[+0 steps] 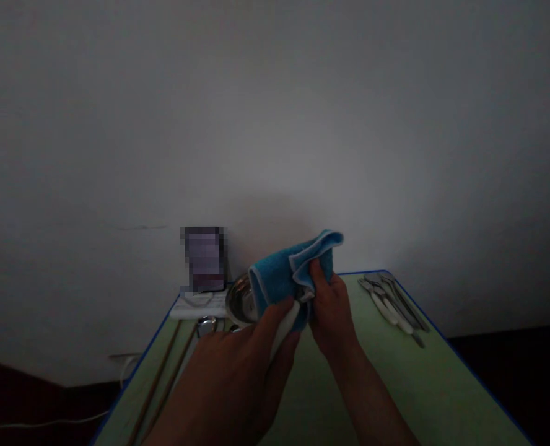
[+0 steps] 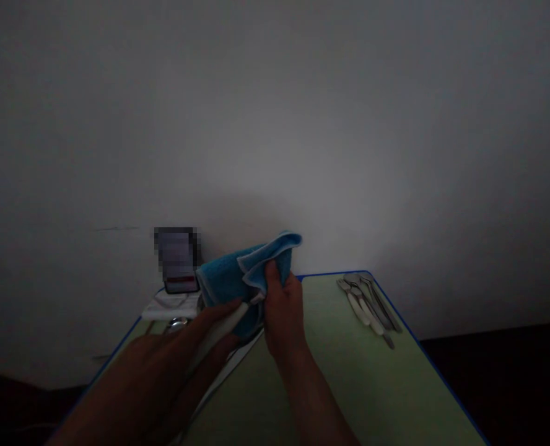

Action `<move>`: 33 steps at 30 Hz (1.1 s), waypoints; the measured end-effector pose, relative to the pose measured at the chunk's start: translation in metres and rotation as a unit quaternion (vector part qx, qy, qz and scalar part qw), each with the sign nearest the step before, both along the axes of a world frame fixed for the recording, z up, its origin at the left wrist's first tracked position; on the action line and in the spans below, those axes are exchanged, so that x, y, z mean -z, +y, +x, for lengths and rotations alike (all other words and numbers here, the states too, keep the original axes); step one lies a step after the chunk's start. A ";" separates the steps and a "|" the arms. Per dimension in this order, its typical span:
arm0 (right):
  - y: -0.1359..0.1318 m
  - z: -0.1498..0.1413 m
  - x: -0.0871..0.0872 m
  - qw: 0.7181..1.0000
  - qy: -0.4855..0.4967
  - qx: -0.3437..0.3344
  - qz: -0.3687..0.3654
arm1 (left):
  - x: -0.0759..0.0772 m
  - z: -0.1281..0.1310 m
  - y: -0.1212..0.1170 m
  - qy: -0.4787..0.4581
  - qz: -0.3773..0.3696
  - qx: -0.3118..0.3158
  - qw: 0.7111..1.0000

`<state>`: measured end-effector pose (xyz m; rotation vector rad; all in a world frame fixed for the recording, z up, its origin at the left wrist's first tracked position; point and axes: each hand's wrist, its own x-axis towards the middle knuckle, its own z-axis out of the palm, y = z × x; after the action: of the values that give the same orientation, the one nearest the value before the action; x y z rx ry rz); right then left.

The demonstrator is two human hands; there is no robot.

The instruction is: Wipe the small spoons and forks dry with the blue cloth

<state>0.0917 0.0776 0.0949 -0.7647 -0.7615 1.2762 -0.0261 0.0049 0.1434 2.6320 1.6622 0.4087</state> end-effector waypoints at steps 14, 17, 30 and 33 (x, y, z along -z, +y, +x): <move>0.006 0.022 -0.019 0.940 0.323 -0.104 -0.045 | 0.000 -0.029 0.004 -0.188 -0.026 -0.053 0.980; 0.004 0.012 -0.016 0.926 0.328 -0.177 -0.063 | -0.003 -0.022 0.008 -0.187 -0.050 -0.075 0.978; 0.004 0.015 -0.009 0.926 0.292 -0.233 -0.063 | 0.012 -0.042 0.027 -0.329 -0.002 -0.032 0.944; 0.001 0.015 -0.003 0.957 0.208 -0.203 0.000 | 0.006 -0.038 0.028 -0.318 -0.009 -0.053 0.947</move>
<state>0.1064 0.0790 0.0978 -0.3200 -0.5869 1.7373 -0.0644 0.0332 0.1376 2.0578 1.5523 1.0936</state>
